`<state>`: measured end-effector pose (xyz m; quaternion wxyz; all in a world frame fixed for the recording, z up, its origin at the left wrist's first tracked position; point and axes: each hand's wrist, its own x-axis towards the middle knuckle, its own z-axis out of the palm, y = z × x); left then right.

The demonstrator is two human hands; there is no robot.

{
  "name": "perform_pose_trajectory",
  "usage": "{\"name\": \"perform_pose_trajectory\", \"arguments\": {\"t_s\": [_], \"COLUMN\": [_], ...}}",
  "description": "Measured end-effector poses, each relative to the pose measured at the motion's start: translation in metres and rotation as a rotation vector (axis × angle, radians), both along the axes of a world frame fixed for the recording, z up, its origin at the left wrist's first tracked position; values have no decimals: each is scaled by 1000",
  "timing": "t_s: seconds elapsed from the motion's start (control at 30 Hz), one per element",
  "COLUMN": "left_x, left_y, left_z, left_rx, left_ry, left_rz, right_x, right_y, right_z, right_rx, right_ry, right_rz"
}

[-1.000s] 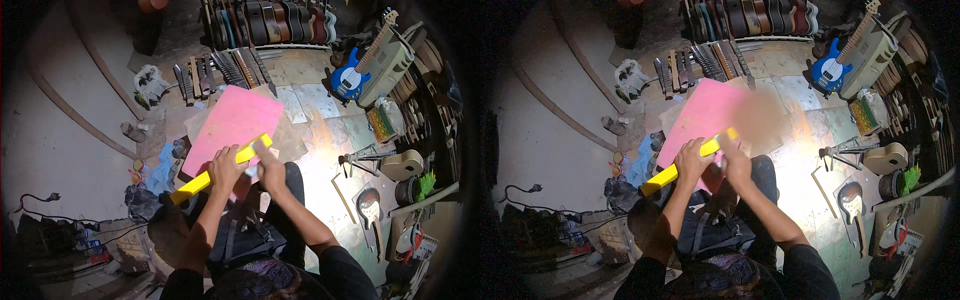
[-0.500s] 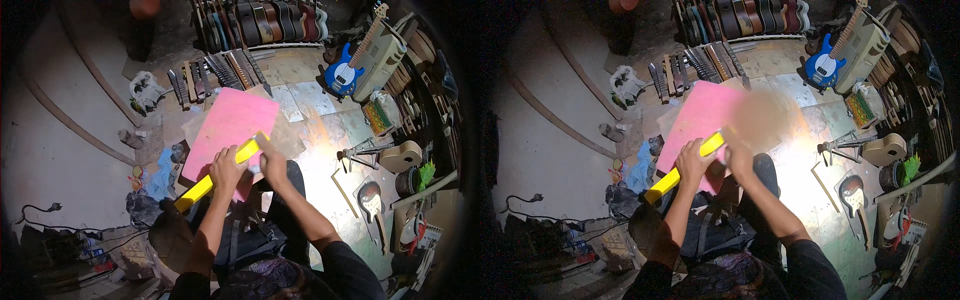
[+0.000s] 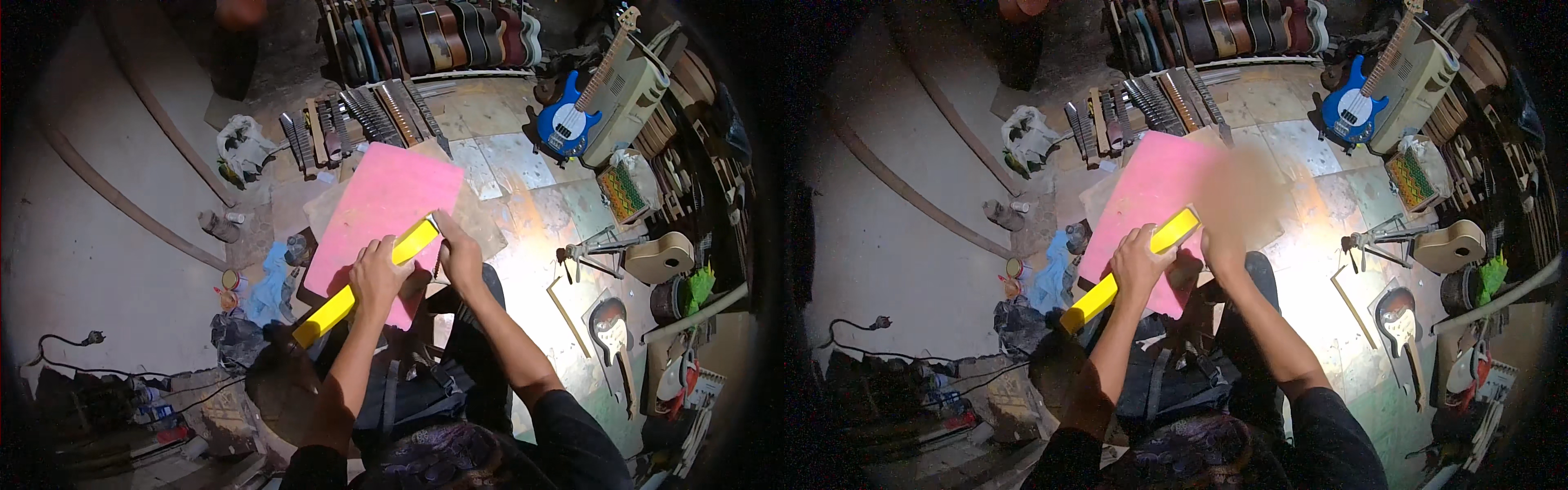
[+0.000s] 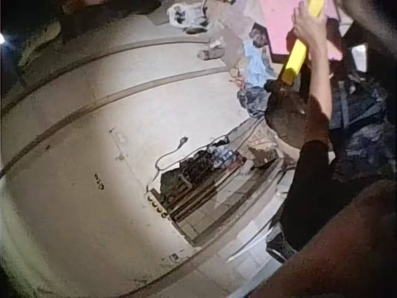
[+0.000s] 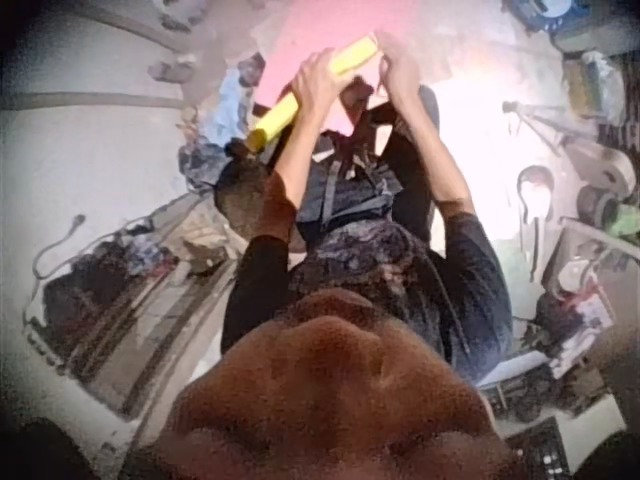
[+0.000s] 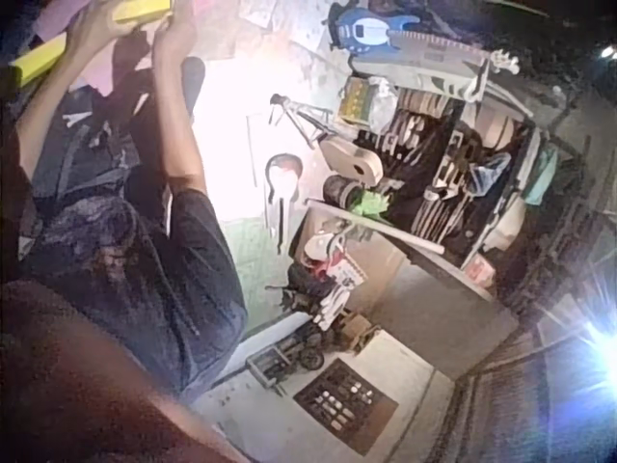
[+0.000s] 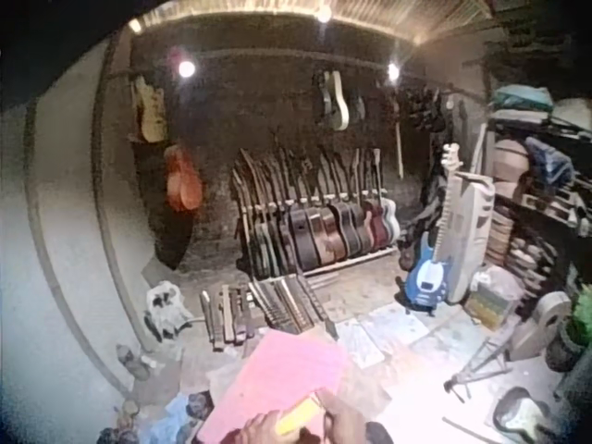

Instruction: The person sands the curved edges of a yellow guitar body with a piece of sandpaper, turning the body over and working on different sections of the sides.

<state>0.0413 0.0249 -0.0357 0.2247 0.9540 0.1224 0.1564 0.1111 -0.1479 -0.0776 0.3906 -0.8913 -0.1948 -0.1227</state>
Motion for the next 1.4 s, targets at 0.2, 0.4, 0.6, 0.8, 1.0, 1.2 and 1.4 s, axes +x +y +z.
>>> {"name": "perform_pose_trajectory", "arguments": {"t_s": [0.2,0.4,0.6,0.8,1.0,1.2,1.4], "left_x": [-2,-8,-2,4,9,13,11], "left_y": [-2,10,0,8,24,20,28], "left_z": [4,1,5,7,9,3,-4], "left_rx": [-13,4,30,-26,-109,-56,-101], "left_ry": [-14,16,-2,10,33,-17,-26], "left_rz": [11,44,17,41,82,54,78], "right_x": [1,-49,37,0,-26,8,-29], "right_y": [-4,29,-22,-3,10,12,42], "right_z": [-6,45,-29,21,22,8,22], "right_rx": [14,30,4,-30,-80,61,-19], "right_ry": [-22,-108,109,68,-58,-53,-166], "right_rz": [64,293,-84,-63,229,17,296]}}
